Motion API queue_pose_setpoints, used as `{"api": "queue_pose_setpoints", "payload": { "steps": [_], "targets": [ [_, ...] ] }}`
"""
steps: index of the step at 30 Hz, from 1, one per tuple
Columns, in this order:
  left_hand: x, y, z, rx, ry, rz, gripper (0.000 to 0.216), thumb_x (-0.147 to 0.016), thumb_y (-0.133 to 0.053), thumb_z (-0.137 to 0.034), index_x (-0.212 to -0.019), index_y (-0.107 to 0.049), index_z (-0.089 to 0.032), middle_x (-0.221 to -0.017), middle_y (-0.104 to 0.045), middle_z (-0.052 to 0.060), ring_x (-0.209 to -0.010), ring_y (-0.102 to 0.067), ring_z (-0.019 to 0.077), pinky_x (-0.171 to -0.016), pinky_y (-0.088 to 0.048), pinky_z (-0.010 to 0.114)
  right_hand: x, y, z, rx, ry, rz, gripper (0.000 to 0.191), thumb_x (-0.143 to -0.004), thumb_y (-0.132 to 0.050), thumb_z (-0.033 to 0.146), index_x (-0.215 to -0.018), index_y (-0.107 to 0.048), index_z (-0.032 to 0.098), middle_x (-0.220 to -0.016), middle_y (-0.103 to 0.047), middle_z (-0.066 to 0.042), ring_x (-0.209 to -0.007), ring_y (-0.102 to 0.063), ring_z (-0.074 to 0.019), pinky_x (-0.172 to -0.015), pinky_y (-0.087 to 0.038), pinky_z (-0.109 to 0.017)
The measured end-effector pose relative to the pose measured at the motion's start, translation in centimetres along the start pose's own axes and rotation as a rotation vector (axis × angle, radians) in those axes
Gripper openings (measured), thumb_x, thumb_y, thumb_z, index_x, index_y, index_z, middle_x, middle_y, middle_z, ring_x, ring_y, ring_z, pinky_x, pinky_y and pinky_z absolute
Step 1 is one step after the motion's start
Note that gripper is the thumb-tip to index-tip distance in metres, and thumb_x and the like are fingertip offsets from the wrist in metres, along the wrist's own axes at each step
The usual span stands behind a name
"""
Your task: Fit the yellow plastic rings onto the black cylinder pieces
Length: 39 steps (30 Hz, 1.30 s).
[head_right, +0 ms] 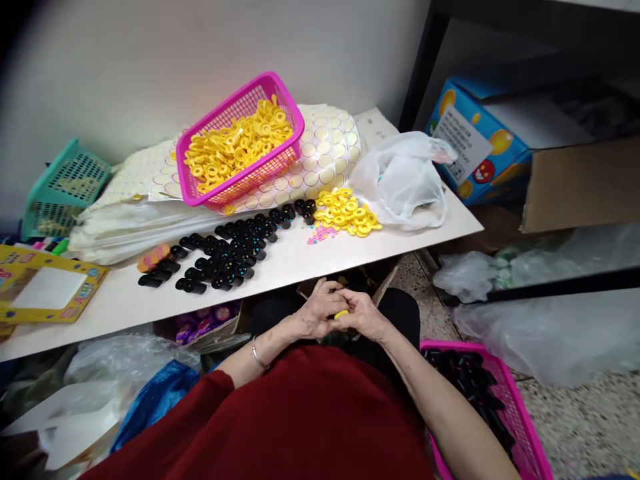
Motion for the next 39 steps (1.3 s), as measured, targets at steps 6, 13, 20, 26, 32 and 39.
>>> {"api": "queue_pose_setpoints", "payload": {
  "steps": [6,13,20,26,32,39],
  "targets": [
    [-1.6,7.8,2.8,0.064,0.07,-0.473,0.029,-0.074,-0.066,-0.034,-0.099,-0.066,-0.02,-0.105,-0.063,0.01,-0.099,-0.056,0.02,-0.084,-0.047,0.034,-3.5,2.0,-2.1,0.753,-0.215,-0.149,0.019,-0.071,-0.068,0.032,-0.077,-0.062,0.015,-0.069,-0.063,-0.002,-0.065,-0.061,-0.0163,-0.058,-0.047,-0.027],
    [-6.5,13.4,8.4,-0.389,0.627,-0.751,0.019,-0.07,-0.07,-0.031,-0.075,-0.06,-0.017,-0.078,-0.057,0.004,-0.073,-0.053,0.0171,-0.065,-0.039,0.028,-6.4,1.1,-3.5,1.227,-0.412,-0.101,0.014,-0.065,-0.072,0.017,-0.077,-0.066,0.012,-0.094,-0.069,-0.015,-0.093,-0.066,-0.0263,-0.071,-0.047,-0.028],
    [-7.8,13.1,8.7,-0.472,0.585,-0.648,0.008,-0.072,-0.065,-0.024,-0.073,-0.06,-0.017,-0.084,-0.061,0.008,-0.078,-0.055,0.0193,-0.066,-0.038,0.028,-4.6,2.3,0.7,1.111,-0.314,0.067,0.014,-0.072,-0.064,0.022,-0.085,-0.065,0.015,-0.077,-0.068,-0.005,-0.077,-0.065,-0.018,-0.065,-0.045,-0.024],
    [-4.8,12.1,7.1,-0.168,0.534,-0.77,0.016,-0.066,-0.064,-0.026,-0.079,-0.065,-0.016,-0.068,-0.06,-0.001,-0.059,-0.05,0.0113,-0.059,-0.037,0.024,-6.6,2.4,8.1,1.087,0.363,-0.42,0.014,-0.08,-0.05,0.025,-0.077,-0.063,0.019,-0.078,-0.063,-0.005,-0.075,-0.057,-0.018,-0.07,-0.043,-0.029],
    [-3.1,8.3,6.9,0.127,0.457,-0.68,0.024,-0.058,-0.064,-0.019,-0.081,-0.067,-0.015,-0.067,-0.06,-0.003,-0.056,-0.048,0.0082,-0.056,-0.039,0.021,-11.0,2.0,8.4,1.457,0.328,-0.571,0.021,-0.084,-0.045,0.022,-0.084,-0.066,0.019,-0.09,-0.061,-0.009,-0.074,-0.054,-0.0194,-0.058,-0.033,-0.029],
    [-3.6,6.4,7.2,0.236,0.358,-0.671,0.023,-0.062,-0.064,-0.02,-0.084,-0.068,-0.014,-0.066,-0.058,-0.003,-0.057,-0.045,0.0069,-0.055,-0.037,0.02,-9.9,1.7,8.9,1.187,0.57,-0.499,0.01,-0.08,-0.049,0.02,-0.075,-0.058,0.021,-0.078,-0.058,-0.004,-0.071,-0.052,-0.0181,-0.065,-0.04,-0.03]
  ]
}}
Point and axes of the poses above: each hand's wrist, its own x-axis away from the middle knuckle, its own y-axis out of the back of the hand, z = x × y, the point moved 4 cm from there along -x, towards the middle knuckle
